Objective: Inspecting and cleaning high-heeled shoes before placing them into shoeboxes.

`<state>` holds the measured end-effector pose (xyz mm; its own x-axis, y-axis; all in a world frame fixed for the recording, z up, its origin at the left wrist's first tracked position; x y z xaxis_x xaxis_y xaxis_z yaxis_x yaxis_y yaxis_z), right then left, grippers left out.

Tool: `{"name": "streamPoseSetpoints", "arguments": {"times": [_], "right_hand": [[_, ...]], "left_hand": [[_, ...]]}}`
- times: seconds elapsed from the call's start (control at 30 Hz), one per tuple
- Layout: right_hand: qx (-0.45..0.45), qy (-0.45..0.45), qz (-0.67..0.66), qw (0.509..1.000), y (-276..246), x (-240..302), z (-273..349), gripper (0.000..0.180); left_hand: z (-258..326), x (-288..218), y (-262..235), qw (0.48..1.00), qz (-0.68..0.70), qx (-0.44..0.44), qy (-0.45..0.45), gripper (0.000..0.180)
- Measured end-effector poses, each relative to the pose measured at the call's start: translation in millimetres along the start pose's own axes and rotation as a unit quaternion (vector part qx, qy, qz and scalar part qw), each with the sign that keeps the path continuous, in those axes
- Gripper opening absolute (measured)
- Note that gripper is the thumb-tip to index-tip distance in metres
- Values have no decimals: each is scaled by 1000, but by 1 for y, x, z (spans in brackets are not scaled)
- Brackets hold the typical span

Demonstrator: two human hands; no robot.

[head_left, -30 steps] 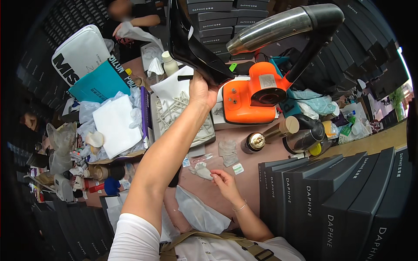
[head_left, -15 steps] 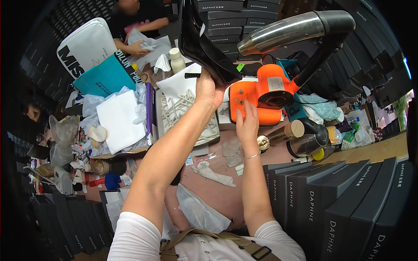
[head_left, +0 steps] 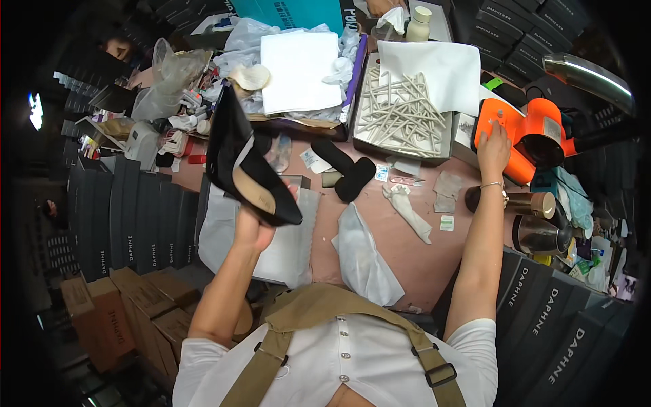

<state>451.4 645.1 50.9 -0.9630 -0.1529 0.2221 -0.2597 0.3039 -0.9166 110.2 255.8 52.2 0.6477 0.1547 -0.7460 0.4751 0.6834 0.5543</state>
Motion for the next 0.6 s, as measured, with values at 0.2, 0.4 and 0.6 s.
{"name": "streamPoseSetpoints", "arguments": {"times": [0.2,0.4,0.6], "right_hand": [[155,-66,-315,934,3,83,129,20],[144,-167,-113,969,95,97,260,18],[98,-151,-211,961,-1,147,236,9]], "left_hand": [[113,49,-92,982,161,-74,-72,39],[130,69,-89,929,264,-25,-258,49],[119,20,-117,917,298,46,-260,44]]}}
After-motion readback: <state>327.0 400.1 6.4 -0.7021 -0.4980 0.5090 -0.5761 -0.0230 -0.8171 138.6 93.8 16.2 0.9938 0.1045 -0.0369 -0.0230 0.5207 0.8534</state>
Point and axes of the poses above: each hand's wrist, its own z-axis away from the middle knuckle, its own y-axis out of the palm, x = y × z, the point moved 8 cm from there along -z, towards the middle knuckle, and after that the axes turned 8 degrees about y, right-handed, at the moved point
